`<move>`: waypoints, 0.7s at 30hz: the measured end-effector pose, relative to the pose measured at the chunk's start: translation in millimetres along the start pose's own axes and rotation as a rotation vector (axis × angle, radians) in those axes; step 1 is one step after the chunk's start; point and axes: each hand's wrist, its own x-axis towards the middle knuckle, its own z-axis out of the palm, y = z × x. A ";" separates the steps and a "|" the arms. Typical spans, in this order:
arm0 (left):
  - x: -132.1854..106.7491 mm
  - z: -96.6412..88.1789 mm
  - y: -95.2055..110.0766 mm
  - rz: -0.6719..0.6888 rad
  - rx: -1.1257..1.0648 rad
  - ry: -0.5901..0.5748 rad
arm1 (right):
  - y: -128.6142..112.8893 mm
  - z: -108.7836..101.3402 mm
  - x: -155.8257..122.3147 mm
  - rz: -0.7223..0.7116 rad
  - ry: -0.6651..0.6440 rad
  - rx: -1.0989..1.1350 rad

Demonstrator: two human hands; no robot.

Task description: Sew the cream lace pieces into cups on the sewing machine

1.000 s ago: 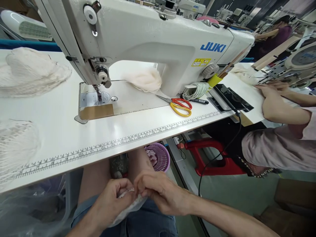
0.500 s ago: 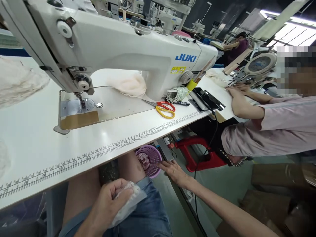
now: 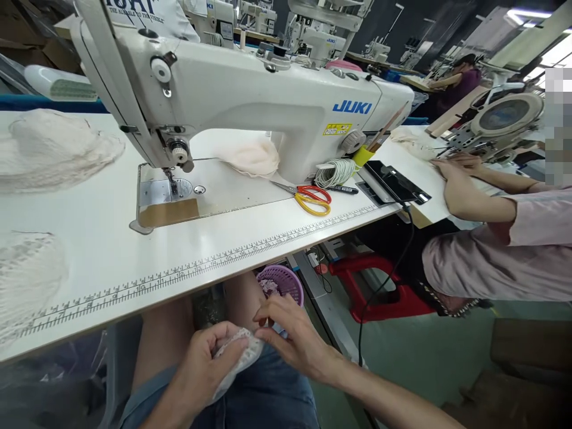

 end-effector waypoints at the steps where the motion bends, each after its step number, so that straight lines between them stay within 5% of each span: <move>1: 0.7 0.5 -0.2 0.009 -0.006 -0.005 | -2.9 -0.6 -0.3 -0.041 0.045 -0.016; 5: 4.2 2.1 -0.7 0.037 -0.026 -0.017 | -13.9 1.1 2.8 -0.171 0.048 -0.102; 11: 7.9 0.0 -4.5 -0.028 0.023 -0.067 | -8.9 7.7 8.2 -0.151 -0.029 -0.207; 21: 3.3 -5.3 0.3 -0.181 -0.128 -0.080 | 78.4 -7.5 -18.6 0.139 0.079 -0.398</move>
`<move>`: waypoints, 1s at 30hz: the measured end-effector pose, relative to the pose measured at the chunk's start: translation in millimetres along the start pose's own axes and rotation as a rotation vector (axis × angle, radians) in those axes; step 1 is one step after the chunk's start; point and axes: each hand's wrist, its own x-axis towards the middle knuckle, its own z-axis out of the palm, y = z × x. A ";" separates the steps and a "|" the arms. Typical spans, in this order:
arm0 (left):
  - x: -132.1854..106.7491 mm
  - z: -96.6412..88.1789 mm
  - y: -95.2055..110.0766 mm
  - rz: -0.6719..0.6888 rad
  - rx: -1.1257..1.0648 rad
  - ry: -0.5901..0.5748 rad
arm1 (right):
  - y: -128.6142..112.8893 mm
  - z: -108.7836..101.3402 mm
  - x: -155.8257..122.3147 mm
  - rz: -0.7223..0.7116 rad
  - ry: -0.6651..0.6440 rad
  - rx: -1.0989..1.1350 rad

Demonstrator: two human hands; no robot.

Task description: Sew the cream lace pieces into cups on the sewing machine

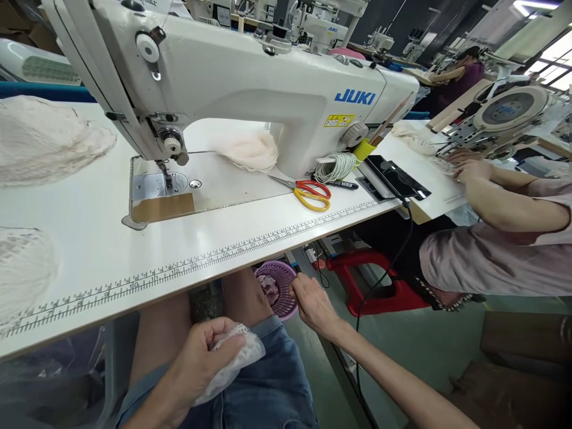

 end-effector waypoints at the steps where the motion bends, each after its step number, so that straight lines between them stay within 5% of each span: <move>1: 0.1 0.9 1.1 0.004 0.004 -0.003 | 2.0 -1.6 -1.8 0.014 -0.005 0.001; 4: 1.6 4.6 2.6 0.023 0.069 0.010 | -13.1 -11.8 -1.7 -0.018 -0.059 0.087; 9: 4.1 4.6 -3.7 0.121 0.229 0.013 | -55.8 -27.7 15.6 -0.205 -0.279 0.592; 13: 5.0 -1.9 -12.8 0.135 0.269 0.033 | -64.1 -32.9 19.2 -0.157 -0.230 0.621; 17: 6.1 -4.2 -13.3 0.119 0.273 -0.001 | -55.2 -38.0 9.4 -0.081 -0.223 0.890; 21: 2.9 -3.6 -5.4 0.065 0.171 -0.022 | -22.7 -38.7 7.7 0.057 -0.345 0.614; 25: -2.7 -2.8 0.6 0.059 0.103 -0.051 | -1.6 -37.8 10.8 0.112 -0.277 0.382; 30: -4.0 -4.7 3.4 0.058 0.112 -0.055 | -52.2 -45.7 -7.0 -0.035 -0.312 0.322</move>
